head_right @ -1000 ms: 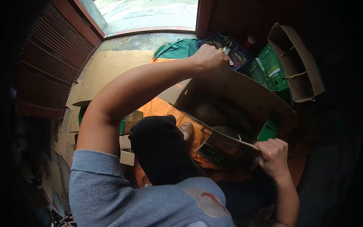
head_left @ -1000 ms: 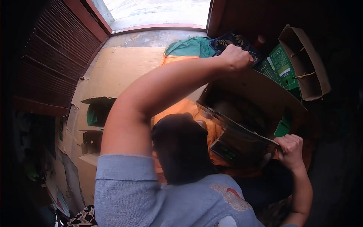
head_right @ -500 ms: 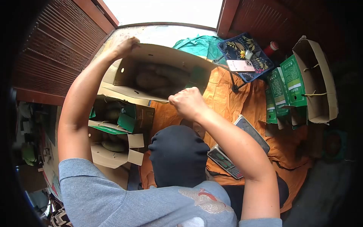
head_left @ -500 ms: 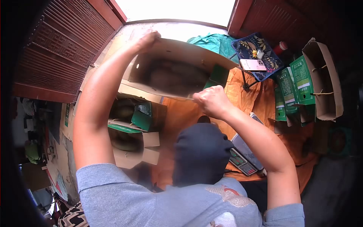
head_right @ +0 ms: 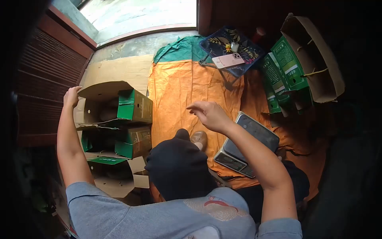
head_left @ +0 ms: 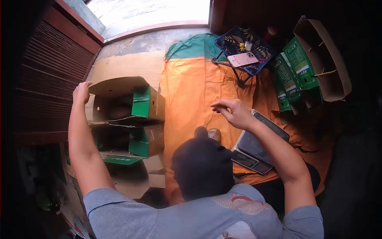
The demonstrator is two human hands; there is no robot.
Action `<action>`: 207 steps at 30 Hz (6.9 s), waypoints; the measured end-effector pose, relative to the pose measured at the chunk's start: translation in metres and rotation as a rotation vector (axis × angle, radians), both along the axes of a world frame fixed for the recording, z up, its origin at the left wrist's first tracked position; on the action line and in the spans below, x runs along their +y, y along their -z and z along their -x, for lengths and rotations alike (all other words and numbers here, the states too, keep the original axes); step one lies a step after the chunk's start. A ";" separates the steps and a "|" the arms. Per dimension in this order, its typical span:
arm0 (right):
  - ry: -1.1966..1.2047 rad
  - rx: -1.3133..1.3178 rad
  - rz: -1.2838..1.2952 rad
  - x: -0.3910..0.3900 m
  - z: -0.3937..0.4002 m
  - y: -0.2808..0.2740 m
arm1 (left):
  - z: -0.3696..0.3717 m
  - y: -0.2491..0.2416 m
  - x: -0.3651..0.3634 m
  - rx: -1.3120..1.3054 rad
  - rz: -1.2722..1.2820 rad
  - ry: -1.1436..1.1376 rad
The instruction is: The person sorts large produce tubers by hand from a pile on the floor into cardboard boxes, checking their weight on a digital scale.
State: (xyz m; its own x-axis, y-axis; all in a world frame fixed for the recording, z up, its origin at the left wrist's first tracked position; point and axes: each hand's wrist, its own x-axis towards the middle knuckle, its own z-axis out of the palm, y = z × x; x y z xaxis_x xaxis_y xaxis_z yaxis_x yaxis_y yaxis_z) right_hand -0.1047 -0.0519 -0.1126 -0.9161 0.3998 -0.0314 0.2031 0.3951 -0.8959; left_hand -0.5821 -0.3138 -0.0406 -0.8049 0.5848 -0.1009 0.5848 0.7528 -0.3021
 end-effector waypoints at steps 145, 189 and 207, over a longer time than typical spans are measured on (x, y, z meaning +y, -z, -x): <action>1.440 -1.230 -0.093 -0.241 -0.638 0.258 | -0.498 0.014 0.302 -1.089 -0.332 0.655; -0.208 -1.065 -0.154 0.056 -0.285 0.005 | -0.551 0.040 0.282 -0.689 0.035 1.187; -0.139 -0.563 -0.031 0.042 -0.298 0.016 | -0.550 0.042 0.292 -0.790 0.063 1.223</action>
